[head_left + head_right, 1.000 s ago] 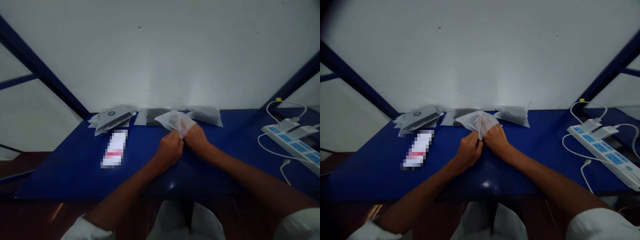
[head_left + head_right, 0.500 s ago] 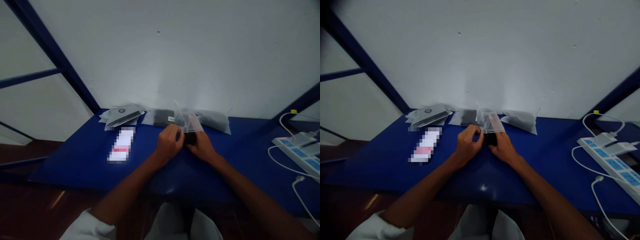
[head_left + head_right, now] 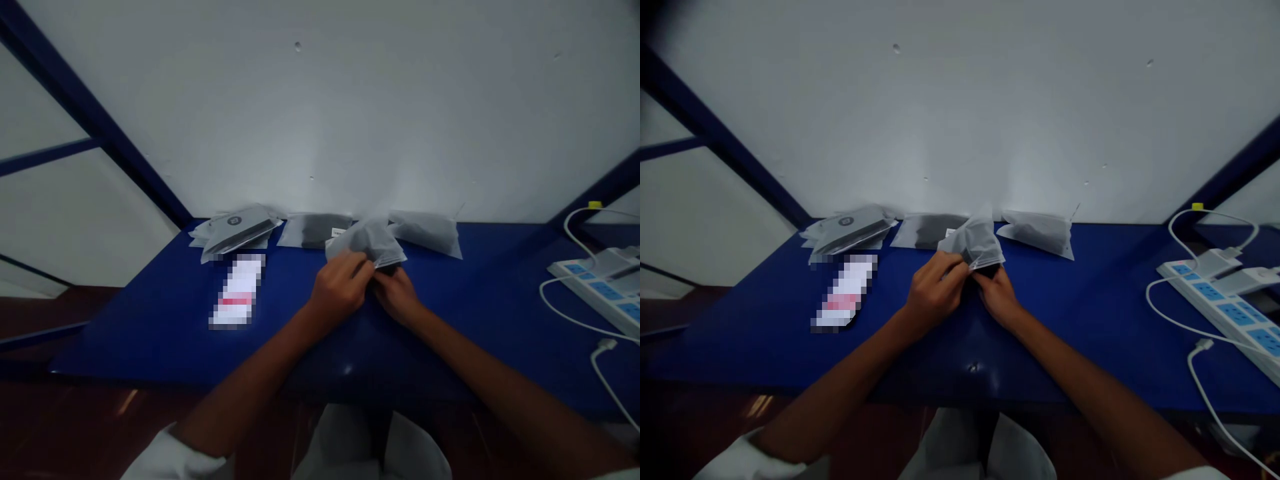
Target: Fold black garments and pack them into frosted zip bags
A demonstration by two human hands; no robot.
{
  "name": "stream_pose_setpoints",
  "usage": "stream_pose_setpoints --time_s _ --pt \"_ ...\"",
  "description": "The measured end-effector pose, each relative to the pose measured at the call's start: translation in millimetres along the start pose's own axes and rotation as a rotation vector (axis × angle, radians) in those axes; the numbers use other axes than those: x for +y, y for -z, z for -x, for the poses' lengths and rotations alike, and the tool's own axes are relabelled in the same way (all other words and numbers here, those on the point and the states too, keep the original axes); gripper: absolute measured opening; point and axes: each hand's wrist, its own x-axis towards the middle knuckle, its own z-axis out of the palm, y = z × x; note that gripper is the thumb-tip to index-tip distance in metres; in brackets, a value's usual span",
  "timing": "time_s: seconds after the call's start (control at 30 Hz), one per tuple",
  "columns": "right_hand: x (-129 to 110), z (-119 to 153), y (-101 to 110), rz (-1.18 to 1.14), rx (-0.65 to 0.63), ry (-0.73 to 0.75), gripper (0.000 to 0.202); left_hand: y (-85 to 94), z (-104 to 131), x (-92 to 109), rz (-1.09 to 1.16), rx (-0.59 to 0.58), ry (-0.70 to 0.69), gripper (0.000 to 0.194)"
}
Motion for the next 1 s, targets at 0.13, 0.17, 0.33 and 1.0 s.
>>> stream_pose_setpoints --time_s 0.13,0.17,0.33,1.0 --pt "-1.4 4.9 -4.6 -0.034 -0.028 -0.066 0.033 -3.7 -0.5 4.0 0.051 -0.055 -0.043 0.027" --pt "-2.7 6.4 -4.5 -0.048 -0.029 -0.085 0.032 -4.7 -0.6 4.7 0.059 -0.057 -0.040 0.027" --pt "-13.2 6.5 2.3 -0.175 -0.029 -0.228 0.029 -12.2 3.0 0.9 0.093 -0.038 -0.017 0.028" --pt "2.1 -3.7 10.1 -0.439 0.139 -0.148 0.024 -18.8 8.6 -5.9 0.131 -0.141 -0.080 0.036"
